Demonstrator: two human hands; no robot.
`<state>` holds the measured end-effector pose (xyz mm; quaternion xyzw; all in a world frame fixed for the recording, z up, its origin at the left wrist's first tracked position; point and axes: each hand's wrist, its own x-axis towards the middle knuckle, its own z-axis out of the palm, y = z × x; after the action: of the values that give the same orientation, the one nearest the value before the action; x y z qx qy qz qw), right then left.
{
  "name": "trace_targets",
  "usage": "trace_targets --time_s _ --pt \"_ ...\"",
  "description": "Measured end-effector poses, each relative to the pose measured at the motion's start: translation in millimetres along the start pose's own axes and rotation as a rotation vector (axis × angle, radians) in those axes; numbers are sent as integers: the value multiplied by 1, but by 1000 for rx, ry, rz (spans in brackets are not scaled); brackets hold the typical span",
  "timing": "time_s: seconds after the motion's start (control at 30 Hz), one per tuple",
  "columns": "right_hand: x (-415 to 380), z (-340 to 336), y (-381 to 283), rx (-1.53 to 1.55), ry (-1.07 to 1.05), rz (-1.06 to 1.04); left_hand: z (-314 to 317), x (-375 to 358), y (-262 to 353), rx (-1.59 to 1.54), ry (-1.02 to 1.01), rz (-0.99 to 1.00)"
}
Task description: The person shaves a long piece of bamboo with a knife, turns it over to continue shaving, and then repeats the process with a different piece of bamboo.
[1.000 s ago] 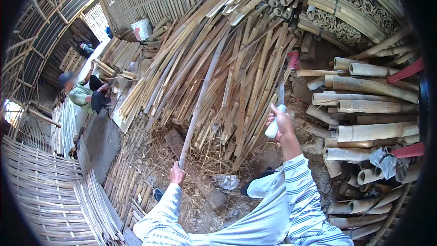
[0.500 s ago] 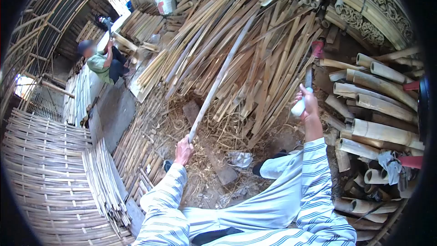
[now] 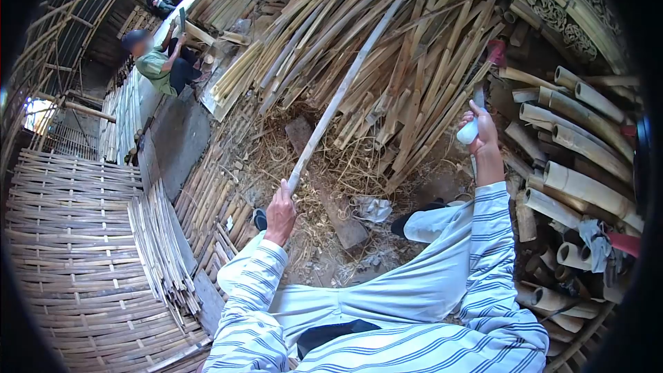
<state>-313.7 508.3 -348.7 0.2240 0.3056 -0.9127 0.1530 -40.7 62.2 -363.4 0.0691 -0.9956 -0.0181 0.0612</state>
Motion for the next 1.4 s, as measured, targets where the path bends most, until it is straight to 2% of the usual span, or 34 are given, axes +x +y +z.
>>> trace_targets --time_s 0.13,0.27,0.3,0.4,0.53,0.57,0.67,0.7,0.8,0.83,0.93,0.97,1.07,1.23,1.4 --pt "-1 1 3 18 -13 8 8 -4 0 -205 -75 -12" --pt "-1 -3 3 36 -51 50 2 7 11 -383 -144 -146" --pt "-2 -2 5 33 -45 52 -3 12 18 -443 -136 -238" --pt "-5 3 6 6 -31 38 -28 26 37 -452 -300 -366" --pt "-5 5 8 -3 -2 12 1 22 24 -545 -285 -252" --pt "-4 5 9 5 8 16 16 20 19 -511 -167 -159" --pt "-5 6 8 41 -14 43 25 32 14 -663 -313 -364" --pt "-7 6 9 53 -11 55 23 34 21 -743 -245 -349" --pt "-11 10 8 79 -10 80 -6 43 36 -1105 -349 -565" --pt "-12 11 7 89 -9 82 8 43 21 -1379 -404 -550" --pt "-10 9 7 87 -5 75 -22 52 21 -1868 -682 -678" --pt "-9 8 8 80 -4 71 -40 54 33 -1914 -596 -783" --pt "-9 10 7 59 7 62 -55 61 26 -1680 -627 -701" --pt "-8 9 7 39 -11 54 -96 60 35 -1451 -438 -529" --pt "-8 14 11 62 31 72 -126 63 33 -1324 -418 -528"
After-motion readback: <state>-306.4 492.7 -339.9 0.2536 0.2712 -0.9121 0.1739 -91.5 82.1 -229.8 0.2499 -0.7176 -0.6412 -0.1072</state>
